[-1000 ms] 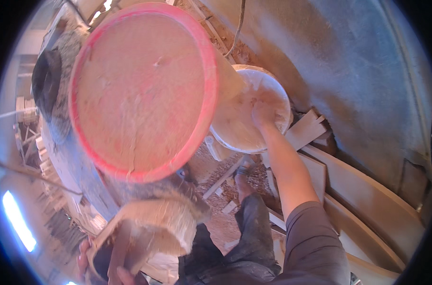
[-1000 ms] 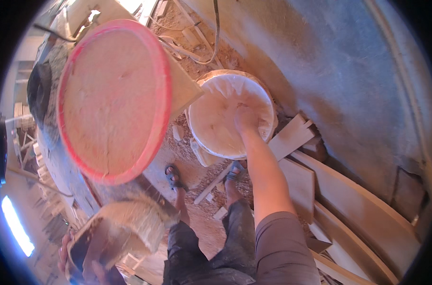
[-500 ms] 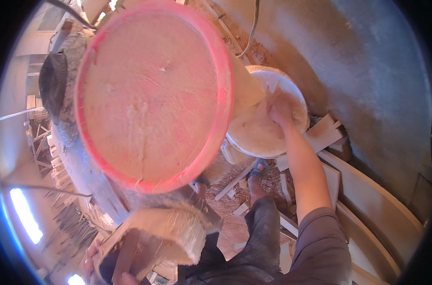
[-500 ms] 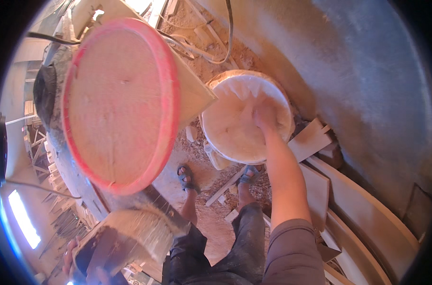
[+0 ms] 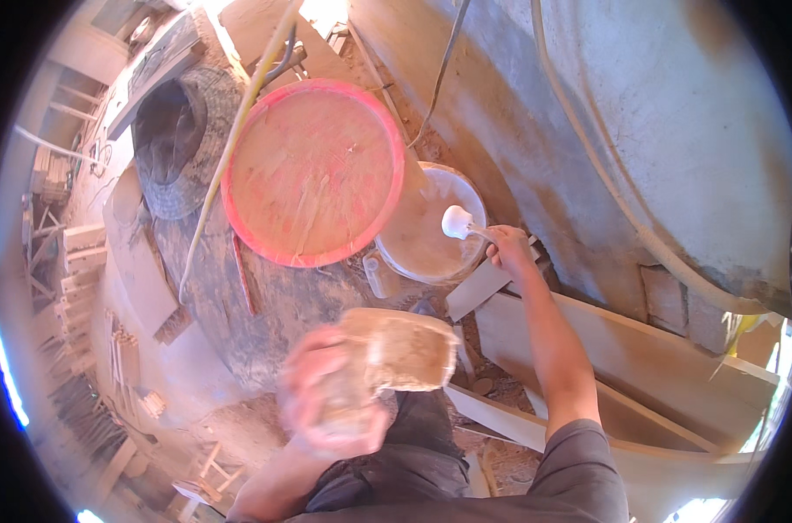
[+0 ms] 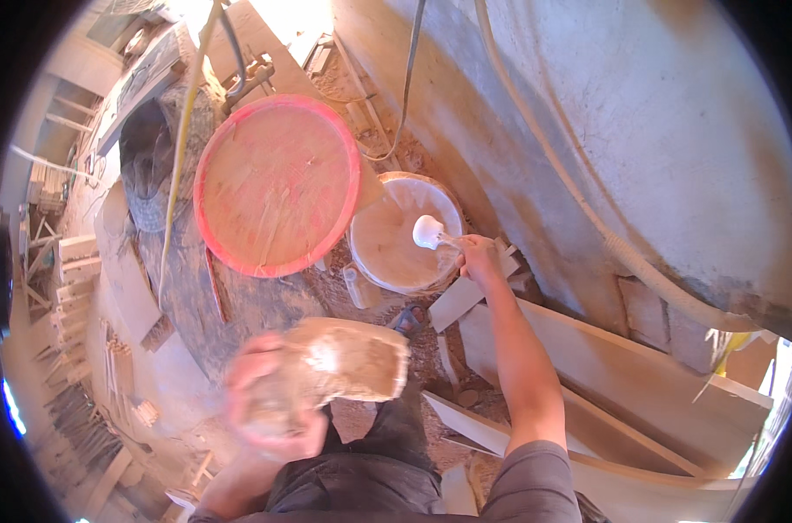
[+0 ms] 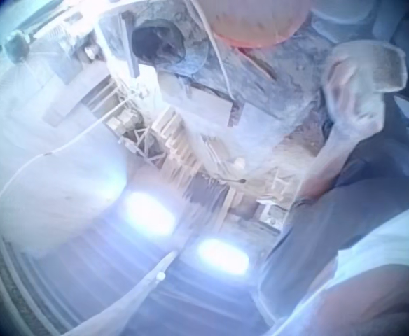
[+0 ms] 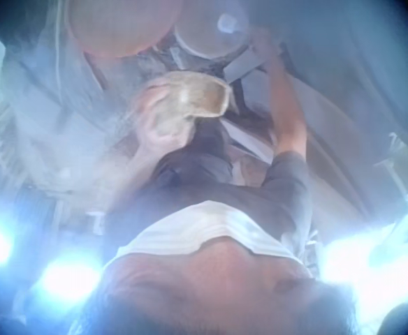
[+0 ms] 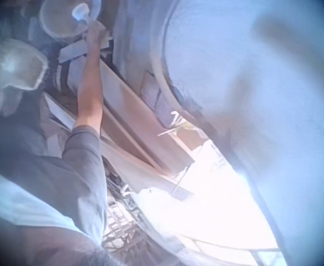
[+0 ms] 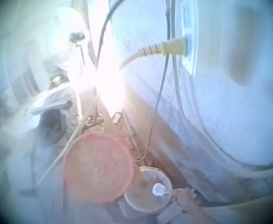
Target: The person removes wood shavings from a hollow wooden mold by hand and with a thin wooden stick, then uses a small brush to sweep the remaining dust out of the interior.
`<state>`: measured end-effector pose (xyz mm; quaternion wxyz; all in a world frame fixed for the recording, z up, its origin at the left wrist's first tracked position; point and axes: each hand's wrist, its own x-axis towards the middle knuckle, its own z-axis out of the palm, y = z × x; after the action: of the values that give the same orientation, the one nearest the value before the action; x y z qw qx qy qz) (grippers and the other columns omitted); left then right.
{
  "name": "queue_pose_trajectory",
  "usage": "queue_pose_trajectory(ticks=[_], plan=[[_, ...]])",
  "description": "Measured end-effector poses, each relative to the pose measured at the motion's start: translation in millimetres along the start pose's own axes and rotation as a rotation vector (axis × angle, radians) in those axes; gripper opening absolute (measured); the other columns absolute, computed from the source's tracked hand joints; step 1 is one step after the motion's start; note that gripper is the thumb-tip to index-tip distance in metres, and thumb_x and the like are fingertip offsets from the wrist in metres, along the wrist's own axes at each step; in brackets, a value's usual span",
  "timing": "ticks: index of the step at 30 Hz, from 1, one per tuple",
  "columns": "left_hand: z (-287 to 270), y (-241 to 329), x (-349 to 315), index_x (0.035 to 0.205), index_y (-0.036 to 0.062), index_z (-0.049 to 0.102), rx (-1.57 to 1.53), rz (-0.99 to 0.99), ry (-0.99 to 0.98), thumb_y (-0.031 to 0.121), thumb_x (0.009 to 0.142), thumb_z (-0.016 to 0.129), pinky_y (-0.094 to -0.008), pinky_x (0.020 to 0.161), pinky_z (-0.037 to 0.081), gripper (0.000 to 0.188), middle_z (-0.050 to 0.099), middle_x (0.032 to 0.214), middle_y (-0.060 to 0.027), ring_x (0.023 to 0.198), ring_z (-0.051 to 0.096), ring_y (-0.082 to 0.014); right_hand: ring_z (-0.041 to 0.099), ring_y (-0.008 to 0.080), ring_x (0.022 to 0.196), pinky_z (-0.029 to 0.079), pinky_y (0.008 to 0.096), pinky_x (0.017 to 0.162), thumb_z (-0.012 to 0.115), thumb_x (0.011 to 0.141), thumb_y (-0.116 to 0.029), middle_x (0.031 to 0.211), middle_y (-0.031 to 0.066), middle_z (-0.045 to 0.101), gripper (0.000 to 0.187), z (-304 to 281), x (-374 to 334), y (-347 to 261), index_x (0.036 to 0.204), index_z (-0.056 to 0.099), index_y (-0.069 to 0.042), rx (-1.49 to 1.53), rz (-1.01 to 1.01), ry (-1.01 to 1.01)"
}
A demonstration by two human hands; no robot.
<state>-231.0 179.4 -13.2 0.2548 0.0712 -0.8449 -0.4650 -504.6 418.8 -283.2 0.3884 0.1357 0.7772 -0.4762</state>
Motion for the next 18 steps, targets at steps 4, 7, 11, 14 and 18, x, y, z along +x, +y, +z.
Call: queue_pose_trajectory(ticks=[4, 7, 11, 14, 18], plan=[[99.7, -33.5, -40.1, 0.138, 0.0004, 0.050, -0.119, 0.027, 0.084, -0.006, 0.062, 0.075, -0.0569, 0.100, 0.054, 0.080, 0.062, 0.127, -0.0246, 0.117, 0.063, -0.0475, 0.051, 0.0099, 0.043, 0.038, 0.0265, 0.040, 0.058, 0.106, -0.020, 0.067, 0.0064, 0.065, 0.031, -21.5, -41.2, -31.2, 0.122, 0.072, 0.002, 0.041, -0.105, -0.053], [144.6, -66.4, -70.7, 0.143, 0.0021, 0.047, -0.016, -0.184, 0.075, -0.006, 0.064, 0.075, -0.0532, 0.104, 0.052, 0.084, 0.061, 0.130, -0.0256, 0.120, 0.062, -0.0464, 0.052, 0.0088, 0.045, 0.038, 0.0250, 0.042, 0.057, 0.108, -0.018, 0.067, 0.0053, 0.065, 0.031, -41.5, -80.6, -61.6, 0.126, 0.071, 0.003, -0.010, -0.165, -0.059], [180.6, -107.8, -85.0, 0.139, 0.0017, 0.050, 0.094, -0.367, 0.175, -0.006, 0.064, 0.077, -0.0496, 0.106, 0.051, 0.080, 0.061, 0.129, -0.0228, 0.122, 0.061, -0.0442, 0.052, 0.0073, 0.049, 0.039, 0.0237, 0.046, 0.056, 0.109, -0.017, 0.070, 0.0032, 0.064, 0.031, -55.2, -137.7, -91.7, 0.127, 0.071, 0.003, -0.066, -0.205, -0.067], [192.1, -123.6, -82.7, 0.140, 0.0035, 0.051, 0.131, -0.440, 0.234, -0.006, 0.064, 0.077, -0.0478, 0.105, 0.051, 0.081, 0.062, 0.127, -0.0200, 0.120, 0.062, -0.0417, 0.052, 0.0054, 0.052, 0.039, 0.0225, 0.048, 0.057, 0.109, -0.018, 0.072, 0.0010, 0.063, 0.030, -60.2, -178.5, -100.5, 0.127, 0.071, 0.002, -0.129, -0.253, -0.082], [190.7, -113.8, -64.2, 0.142, 0.0034, 0.050, 0.088, -0.391, 0.254, -0.006, 0.065, 0.077, -0.0470, 0.105, 0.050, 0.082, 0.061, 0.126, -0.0188, 0.119, 0.062, -0.0399, 0.059, 0.0147, 0.055, 0.045, 0.0284, 0.052, 0.060, 0.107, -0.016, 0.072, 0.0050, 0.067, 0.027, -64.4, -212.3, -79.5, 0.128, 0.072, -0.005, -0.214, -0.251, -0.101]])
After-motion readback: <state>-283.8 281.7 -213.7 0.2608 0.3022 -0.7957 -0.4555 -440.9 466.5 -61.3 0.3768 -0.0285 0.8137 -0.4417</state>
